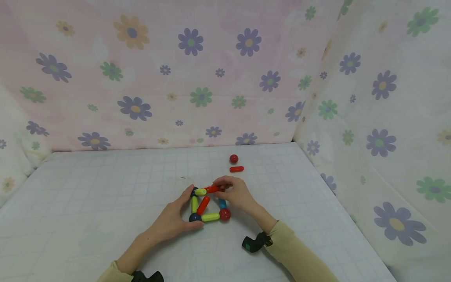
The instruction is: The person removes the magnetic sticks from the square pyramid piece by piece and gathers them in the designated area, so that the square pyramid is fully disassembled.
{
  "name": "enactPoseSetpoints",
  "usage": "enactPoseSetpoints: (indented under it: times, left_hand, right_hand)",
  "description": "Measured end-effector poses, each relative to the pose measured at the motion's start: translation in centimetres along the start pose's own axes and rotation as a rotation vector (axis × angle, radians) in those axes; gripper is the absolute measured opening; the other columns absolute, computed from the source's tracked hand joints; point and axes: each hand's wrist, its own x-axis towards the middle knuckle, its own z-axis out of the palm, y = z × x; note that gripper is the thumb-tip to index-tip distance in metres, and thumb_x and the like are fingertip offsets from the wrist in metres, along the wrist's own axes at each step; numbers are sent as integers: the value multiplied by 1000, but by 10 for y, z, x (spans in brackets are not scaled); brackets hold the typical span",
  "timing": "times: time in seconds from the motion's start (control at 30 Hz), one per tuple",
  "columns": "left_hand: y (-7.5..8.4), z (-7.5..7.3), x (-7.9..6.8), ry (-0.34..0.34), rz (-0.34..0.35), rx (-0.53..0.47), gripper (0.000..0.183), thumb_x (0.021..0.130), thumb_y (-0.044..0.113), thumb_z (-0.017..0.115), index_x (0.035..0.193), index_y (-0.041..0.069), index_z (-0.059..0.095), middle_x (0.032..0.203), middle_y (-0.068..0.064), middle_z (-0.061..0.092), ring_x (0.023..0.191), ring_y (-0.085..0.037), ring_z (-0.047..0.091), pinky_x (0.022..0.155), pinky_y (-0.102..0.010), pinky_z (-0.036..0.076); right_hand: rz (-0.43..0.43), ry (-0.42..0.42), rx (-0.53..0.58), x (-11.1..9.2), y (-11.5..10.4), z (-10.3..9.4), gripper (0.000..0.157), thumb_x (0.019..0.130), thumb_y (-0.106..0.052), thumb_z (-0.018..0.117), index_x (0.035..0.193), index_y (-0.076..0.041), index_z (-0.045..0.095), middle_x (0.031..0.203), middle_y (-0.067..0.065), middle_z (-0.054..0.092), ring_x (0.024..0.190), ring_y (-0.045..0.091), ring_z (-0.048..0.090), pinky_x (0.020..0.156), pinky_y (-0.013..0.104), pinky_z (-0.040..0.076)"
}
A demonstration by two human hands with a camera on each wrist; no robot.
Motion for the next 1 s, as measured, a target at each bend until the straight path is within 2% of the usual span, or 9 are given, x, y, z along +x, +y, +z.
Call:
enactPoseSetpoints:
  times: [0.2,0.43,0.7,1.0]
  left_hand:
    - [0,0,0,-3,-2,-1,111,74,48,86,161,22,21,163,-5,31,149,-30,31,116,-58,32]
    - [2,1,0,-3,5,1,110,75,50,84,161,20,22,162,-7,33,149,-33,32,115,-60,32]
    - [3,1,-1,-5,-5,0,109,75,50,84,161,21,22,162,-6,33,149,-33,31,115,-60,33]
    - [3,0,0,-4,0,7,110,75,49,85,161,21,22,162,-7,33,149,-32,32,115,-60,33]
  right_hand:
    - [11,4,5,0,-1,0,30,86,-7,77,115,-13,72,104,0,72,91,16,61,80,24,53]
    - [-5,2,16,1,2,0,35,85,-3,77,119,-8,70,107,2,73,93,17,63,84,26,54]
    - [7,12,19,1,6,0,35,85,-4,77,118,-11,71,107,-1,72,94,17,62,84,26,54]
    - [-31,16,35,2,7,-4,33,85,-5,77,117,-12,72,103,-1,71,93,19,62,89,41,56]
